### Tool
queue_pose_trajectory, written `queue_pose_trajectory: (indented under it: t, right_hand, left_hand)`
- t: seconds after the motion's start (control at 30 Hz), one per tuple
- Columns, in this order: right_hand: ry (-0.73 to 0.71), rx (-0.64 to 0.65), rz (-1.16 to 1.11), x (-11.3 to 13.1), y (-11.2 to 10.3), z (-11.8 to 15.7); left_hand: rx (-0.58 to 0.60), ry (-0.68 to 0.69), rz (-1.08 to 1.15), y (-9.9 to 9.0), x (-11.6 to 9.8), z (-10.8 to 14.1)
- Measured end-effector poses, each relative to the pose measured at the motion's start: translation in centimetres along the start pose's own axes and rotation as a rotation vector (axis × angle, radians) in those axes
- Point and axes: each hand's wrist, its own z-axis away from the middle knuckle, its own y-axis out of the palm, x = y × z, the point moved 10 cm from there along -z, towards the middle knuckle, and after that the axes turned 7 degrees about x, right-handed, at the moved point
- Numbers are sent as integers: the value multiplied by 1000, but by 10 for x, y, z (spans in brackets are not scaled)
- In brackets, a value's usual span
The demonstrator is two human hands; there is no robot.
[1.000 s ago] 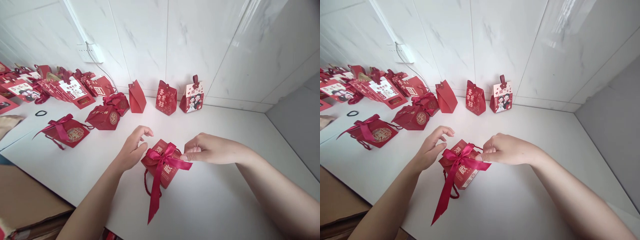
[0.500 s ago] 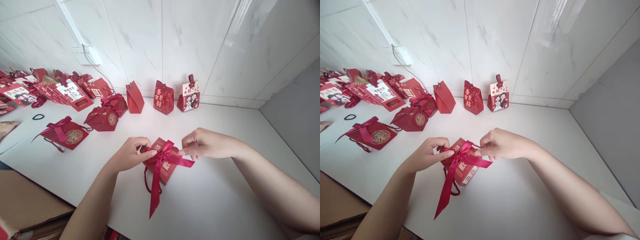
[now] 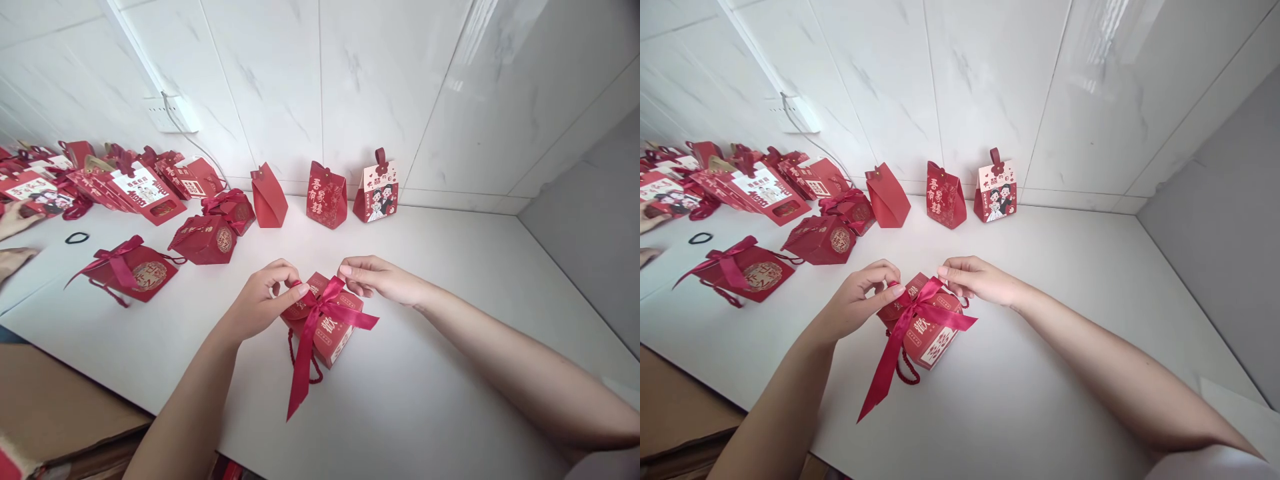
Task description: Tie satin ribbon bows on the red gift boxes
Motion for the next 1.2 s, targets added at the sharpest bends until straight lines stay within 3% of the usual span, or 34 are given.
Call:
queue_pose_trajectory:
  t: [0.17, 0.37, 0.5, 0.8, 1.2]
  right_hand:
    - [-5, 85, 16, 3, 12, 2]
    - [1, 120, 28, -2, 19, 2]
    - [-19, 158, 45, -3, 23, 2]
    - [-7, 202, 78, -2, 29, 5]
    - [22, 229, 59, -1, 35, 7]
  left_hand:
    - [10, -27, 20, 0, -1, 3]
    - [175, -119, 45, 12, -2, 12]
    - [219, -140, 22, 13, -1, 15]
    - [170, -92, -113, 4, -6, 19]
    - [245, -269, -50, 11, 13, 25]
